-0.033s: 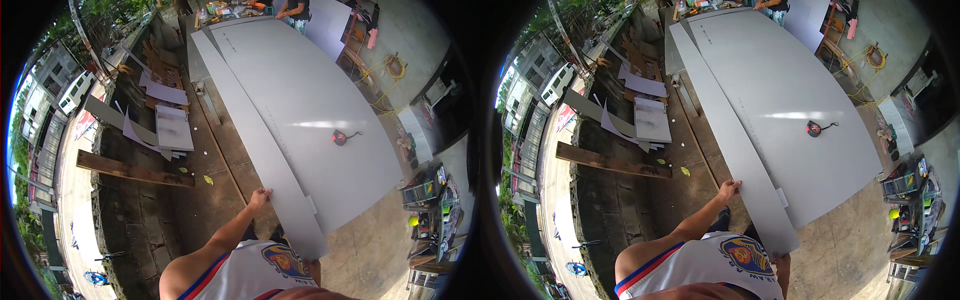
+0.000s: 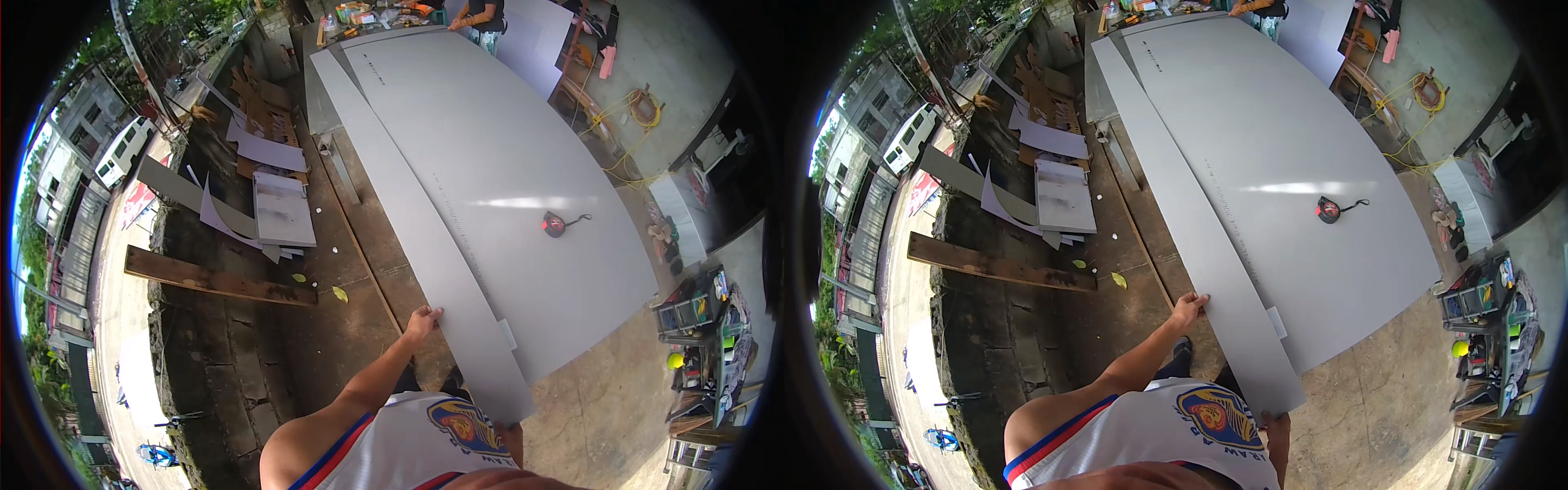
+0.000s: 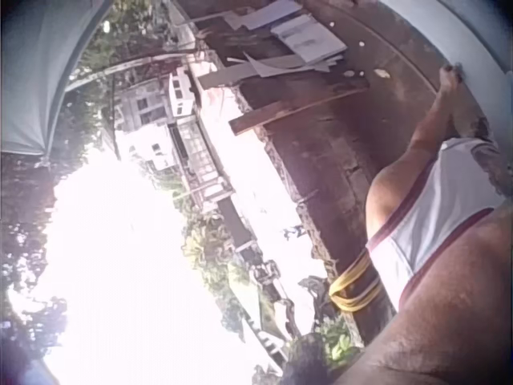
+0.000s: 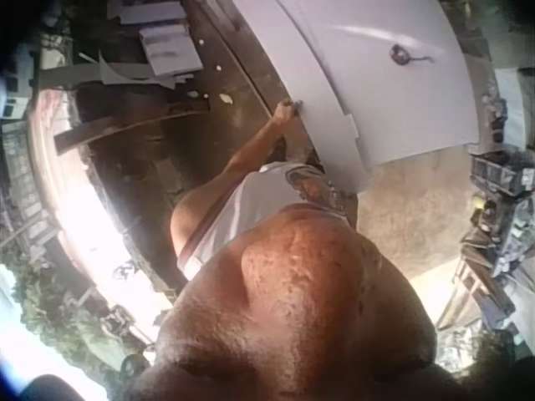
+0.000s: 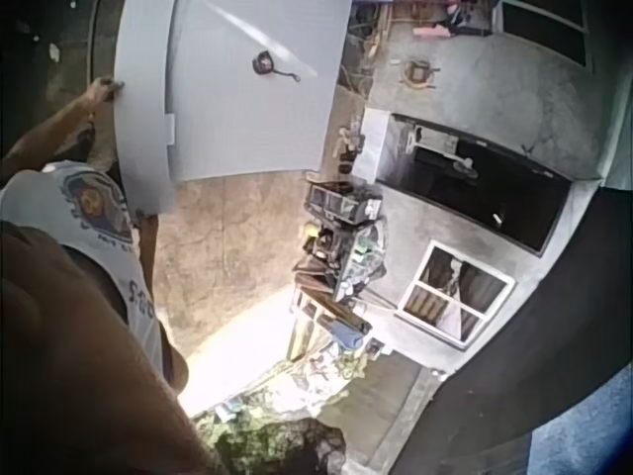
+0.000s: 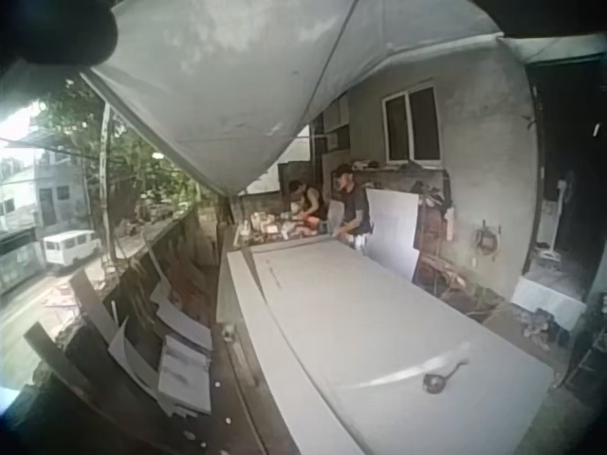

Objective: The person holds and bends a large board along a scored line while another person cuts through the backing with a utility knife, then separates and places the cut strip aside by hand.

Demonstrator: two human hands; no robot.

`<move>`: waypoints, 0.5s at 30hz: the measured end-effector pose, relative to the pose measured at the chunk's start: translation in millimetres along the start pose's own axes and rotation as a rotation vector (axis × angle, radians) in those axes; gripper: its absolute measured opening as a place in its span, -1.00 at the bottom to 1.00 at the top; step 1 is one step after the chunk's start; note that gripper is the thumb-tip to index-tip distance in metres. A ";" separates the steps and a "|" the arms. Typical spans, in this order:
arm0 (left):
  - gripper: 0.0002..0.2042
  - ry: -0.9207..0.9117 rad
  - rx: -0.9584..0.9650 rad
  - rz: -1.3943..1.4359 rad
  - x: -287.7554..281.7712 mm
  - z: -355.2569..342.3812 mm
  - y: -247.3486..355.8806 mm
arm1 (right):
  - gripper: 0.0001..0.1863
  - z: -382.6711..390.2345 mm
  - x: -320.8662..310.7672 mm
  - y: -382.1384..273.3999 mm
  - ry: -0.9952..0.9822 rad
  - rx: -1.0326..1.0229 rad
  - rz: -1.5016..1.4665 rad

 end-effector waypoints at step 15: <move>-0.71 0.086 0.003 -0.209 -33.9 -39.5 44.5 | -0.53 -43.9 44.2 -42.6 0.041 -0.158 -0.152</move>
Point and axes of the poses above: each hand's wrist, its own z-axis away from the middle knuckle, its own x-axis out of the palm, y = z × x, the point moved 6 cm from there along -z, towards the middle knuckle, and after that the axes turned 3 degrees about -y, right-handed, at the moved point
